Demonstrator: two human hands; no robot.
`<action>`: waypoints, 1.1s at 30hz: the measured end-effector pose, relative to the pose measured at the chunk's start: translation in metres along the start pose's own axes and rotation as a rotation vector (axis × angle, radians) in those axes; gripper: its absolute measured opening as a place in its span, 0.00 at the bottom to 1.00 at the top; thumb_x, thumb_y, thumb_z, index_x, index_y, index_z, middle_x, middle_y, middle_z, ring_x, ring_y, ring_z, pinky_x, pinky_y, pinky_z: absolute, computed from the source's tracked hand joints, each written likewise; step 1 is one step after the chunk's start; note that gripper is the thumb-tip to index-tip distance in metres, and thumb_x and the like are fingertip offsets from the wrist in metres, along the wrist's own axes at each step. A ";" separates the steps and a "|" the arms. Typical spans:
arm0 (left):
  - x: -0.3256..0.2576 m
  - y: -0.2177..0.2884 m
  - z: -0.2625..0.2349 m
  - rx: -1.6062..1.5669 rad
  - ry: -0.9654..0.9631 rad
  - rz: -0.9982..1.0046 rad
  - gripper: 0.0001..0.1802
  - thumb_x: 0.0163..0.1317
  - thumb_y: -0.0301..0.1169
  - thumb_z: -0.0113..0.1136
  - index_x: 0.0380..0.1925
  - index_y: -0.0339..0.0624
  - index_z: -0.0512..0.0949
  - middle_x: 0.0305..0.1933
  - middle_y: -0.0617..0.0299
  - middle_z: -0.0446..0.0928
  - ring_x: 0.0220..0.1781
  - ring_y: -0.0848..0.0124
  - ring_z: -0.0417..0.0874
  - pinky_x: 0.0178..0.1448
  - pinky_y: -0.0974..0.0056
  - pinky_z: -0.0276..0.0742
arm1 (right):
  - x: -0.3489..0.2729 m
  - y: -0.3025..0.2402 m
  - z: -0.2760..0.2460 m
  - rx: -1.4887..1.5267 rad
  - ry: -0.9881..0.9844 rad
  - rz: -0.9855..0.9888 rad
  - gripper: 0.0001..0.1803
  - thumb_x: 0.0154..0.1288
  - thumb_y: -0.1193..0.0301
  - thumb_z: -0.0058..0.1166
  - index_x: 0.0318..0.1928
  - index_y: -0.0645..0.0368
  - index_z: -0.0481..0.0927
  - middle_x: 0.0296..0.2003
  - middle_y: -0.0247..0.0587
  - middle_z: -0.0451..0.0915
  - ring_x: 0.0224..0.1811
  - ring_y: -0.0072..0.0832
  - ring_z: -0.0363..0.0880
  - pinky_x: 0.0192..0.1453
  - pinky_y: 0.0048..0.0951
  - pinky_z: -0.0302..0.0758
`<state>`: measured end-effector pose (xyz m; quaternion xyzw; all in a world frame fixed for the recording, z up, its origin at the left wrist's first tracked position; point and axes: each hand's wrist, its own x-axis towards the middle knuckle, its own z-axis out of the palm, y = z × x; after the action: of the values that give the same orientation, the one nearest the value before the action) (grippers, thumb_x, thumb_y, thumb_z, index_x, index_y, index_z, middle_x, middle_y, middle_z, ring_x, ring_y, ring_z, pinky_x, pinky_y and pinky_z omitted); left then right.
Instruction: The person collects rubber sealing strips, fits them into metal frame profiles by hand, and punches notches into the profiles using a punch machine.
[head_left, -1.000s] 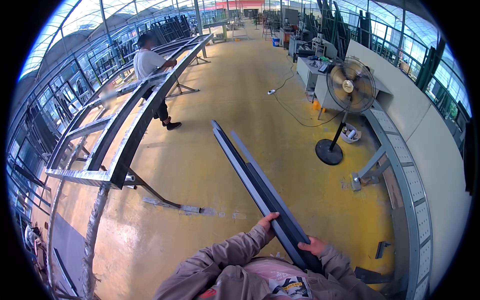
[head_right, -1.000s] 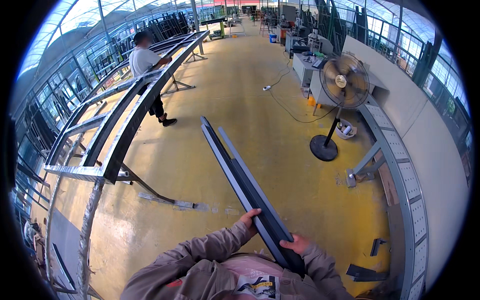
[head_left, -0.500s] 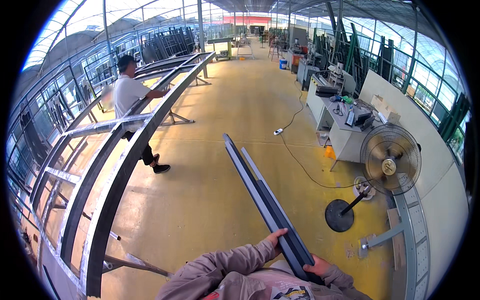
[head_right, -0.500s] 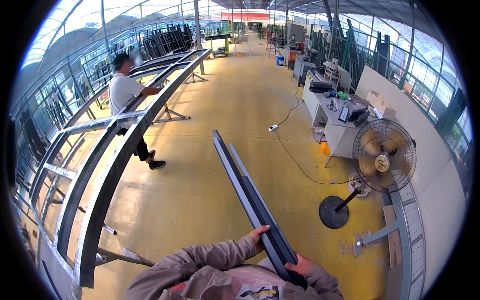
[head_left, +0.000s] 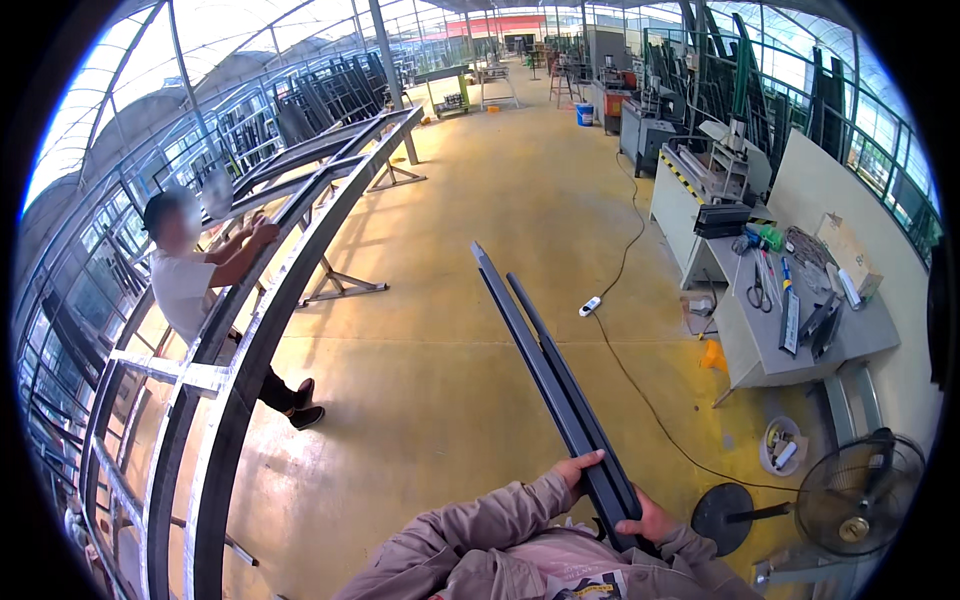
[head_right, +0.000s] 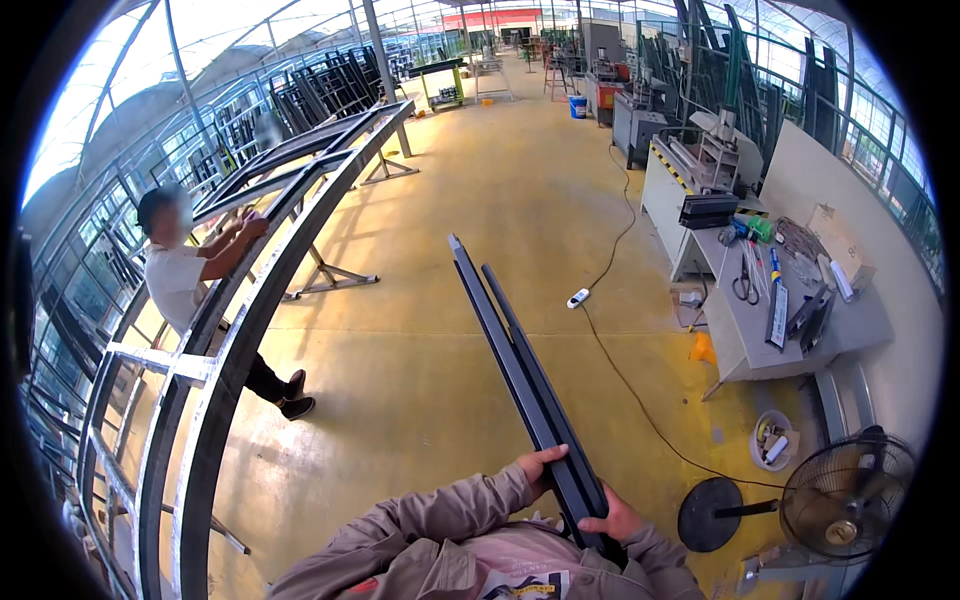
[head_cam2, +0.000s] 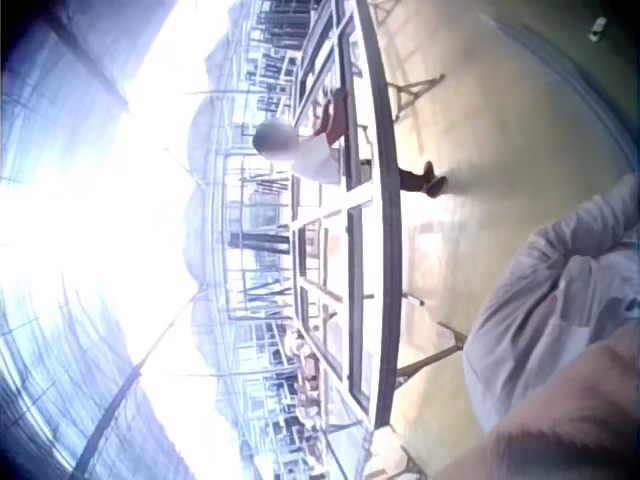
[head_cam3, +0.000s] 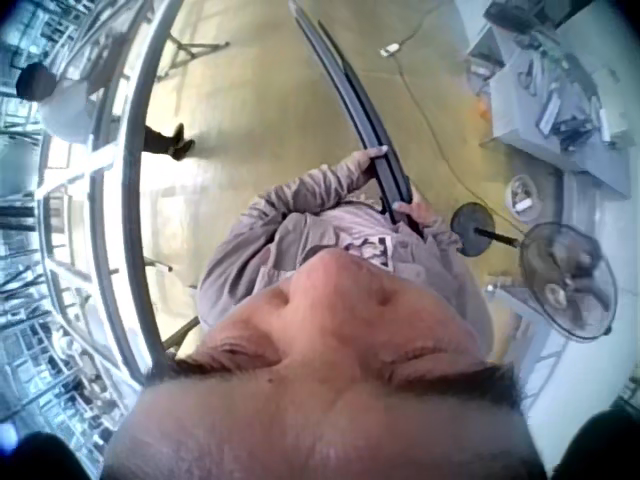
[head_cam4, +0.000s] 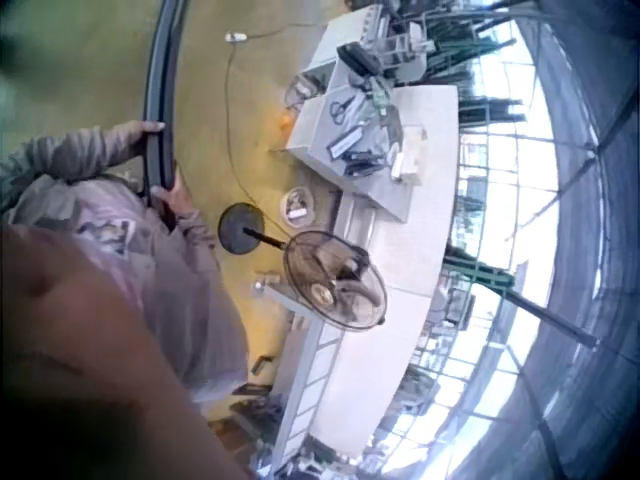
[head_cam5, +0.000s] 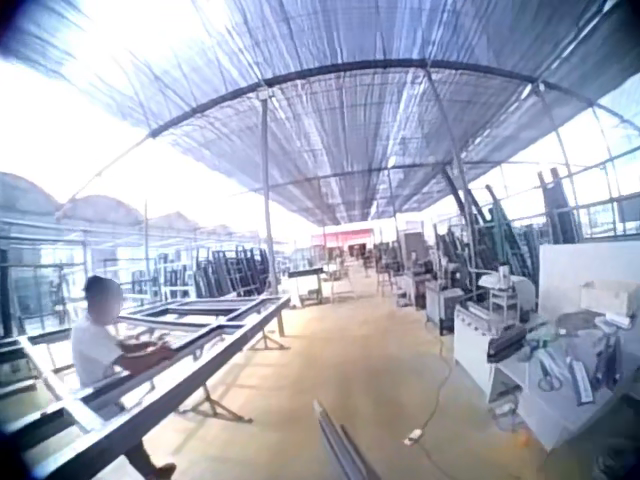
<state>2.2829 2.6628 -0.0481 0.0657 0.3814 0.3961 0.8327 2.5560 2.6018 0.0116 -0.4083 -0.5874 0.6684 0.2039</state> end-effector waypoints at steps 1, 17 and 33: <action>0.023 0.031 0.002 -0.002 -0.031 0.011 0.35 0.80 0.49 0.81 0.73 0.33 0.84 0.69 0.48 0.92 0.71 0.49 0.93 0.86 0.41 0.81 | 0.031 -0.014 -0.018 -0.003 -0.001 0.010 0.73 0.65 0.50 0.91 0.96 0.65 0.55 0.79 0.50 0.77 0.80 0.38 0.79 0.87 0.42 0.75; 0.353 0.528 0.006 0.164 -0.218 -0.011 0.45 0.79 0.63 0.78 0.78 0.37 0.81 0.73 0.51 0.90 0.74 0.54 0.90 0.85 0.41 0.82 | 0.536 -0.243 -0.221 -0.063 0.026 -0.068 0.79 0.61 0.46 0.93 0.97 0.65 0.51 0.86 0.49 0.71 0.87 0.39 0.72 0.93 0.43 0.67; 0.808 1.112 -0.009 -0.264 0.251 0.425 0.30 0.73 0.35 0.83 0.68 0.41 0.78 0.56 0.49 0.90 0.53 0.49 0.95 0.59 0.35 0.98 | 1.238 -0.353 -0.568 -0.310 -0.091 0.043 0.84 0.57 0.17 0.79 0.92 0.71 0.62 0.84 0.54 0.76 0.86 0.40 0.75 0.92 0.43 0.70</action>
<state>1.9181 3.9877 -0.0677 -0.0145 0.4045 0.6132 0.6784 2.2061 3.9645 -0.0180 -0.4167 -0.6833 0.5915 0.0974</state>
